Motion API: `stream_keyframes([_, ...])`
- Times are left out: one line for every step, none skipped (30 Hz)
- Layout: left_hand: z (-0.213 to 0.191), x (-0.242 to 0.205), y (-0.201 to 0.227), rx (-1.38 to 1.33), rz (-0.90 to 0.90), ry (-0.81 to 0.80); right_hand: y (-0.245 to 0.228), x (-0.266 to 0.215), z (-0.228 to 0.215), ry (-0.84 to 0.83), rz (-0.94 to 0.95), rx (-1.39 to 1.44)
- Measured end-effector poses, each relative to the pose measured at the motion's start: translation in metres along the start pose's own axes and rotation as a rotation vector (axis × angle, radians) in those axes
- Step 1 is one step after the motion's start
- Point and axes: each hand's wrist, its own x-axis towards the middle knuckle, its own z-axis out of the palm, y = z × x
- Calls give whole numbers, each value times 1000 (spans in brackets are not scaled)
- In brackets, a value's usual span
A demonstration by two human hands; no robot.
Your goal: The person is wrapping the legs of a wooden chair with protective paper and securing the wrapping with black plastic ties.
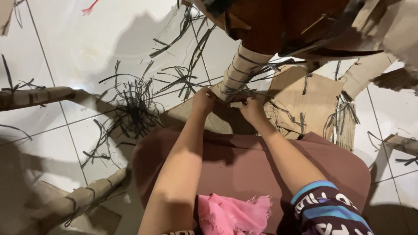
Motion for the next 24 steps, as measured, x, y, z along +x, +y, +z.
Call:
stream_keyframes([-2,-4,5,0,0,2,-13,0,-6,1,-1,1])
stream_keyframes([-4,-8,10,-41,-23,6,-27,1,-12,29,13,-30])
stream_keyframes([-6,-13,14,-81,-47,9,-40,0,-18,57,28,-60])
stream_keyframes([-10,-17,18,-79,-47,10,-38,0,-15,57,28,-58])
stream_keyframes([-14,-21,22,-130,-45,-17,-36,0,-13,46,87,-8])
stream_keyframes([-17,-25,26,-181,-43,-45,-33,-1,-11,34,147,42])
stream_keyframes([-23,-30,32,-181,-44,-45,-52,-1,-25,33,147,42])
stream_keyframes([-28,-35,37,-219,-19,-89,-70,-1,-38,-53,237,69])
stream_keyframes([-33,-40,44,-257,8,-133,-88,0,-53,-139,326,95])
stream_keyframes([-38,-48,54,-258,8,-134,-110,1,-69,-139,326,94])
stream_keyframes([-44,-55,64,-268,22,-148,-132,2,-84,-267,458,134])
stream_keyframes([-50,-63,73,-278,36,-162,-154,3,-100,-396,589,174])
stream_keyframes([-48,-60,72,-279,36,-161,-163,6,-105,-397,589,173])
stream_keyframes([-45,-58,70,-286,85,-148,-172,9,-110,-416,635,221])
stream_keyframes([-42,-55,68,-292,134,-136,-181,11,-115,-435,682,270])
stream_keyframes([-45,-58,72,-292,134,-136,-174,13,-107,-435,682,270])
stream_keyframes([-48,-62,76,-278,150,-161,-166,14,-100,-396,669,271])
stream_keyframes([-51,-66,79,-265,166,-186,-158,14,-92,-357,657,271])
stream_keyframes([-43,-59,75,-265,163,-186,-151,15,-84,-360,658,271])
stream_keyframes([-36,-52,71,-139,194,-196,-144,15,-76,-304,638,272])
stream_keyframes([-31,-44,68,-12,228,-201,-139,17,-68,-246,613,273])
stream_keyframes([-34,-50,73,-11,228,-197,-132,18,-61,-247,610,274])
stream_keyframes([-37,-57,78,23,234,-208,-126,18,-55,-189,586,275])
stream_keyframes([-39,-64,83,57,241,-218,-119,17,-49,-131,562,276])
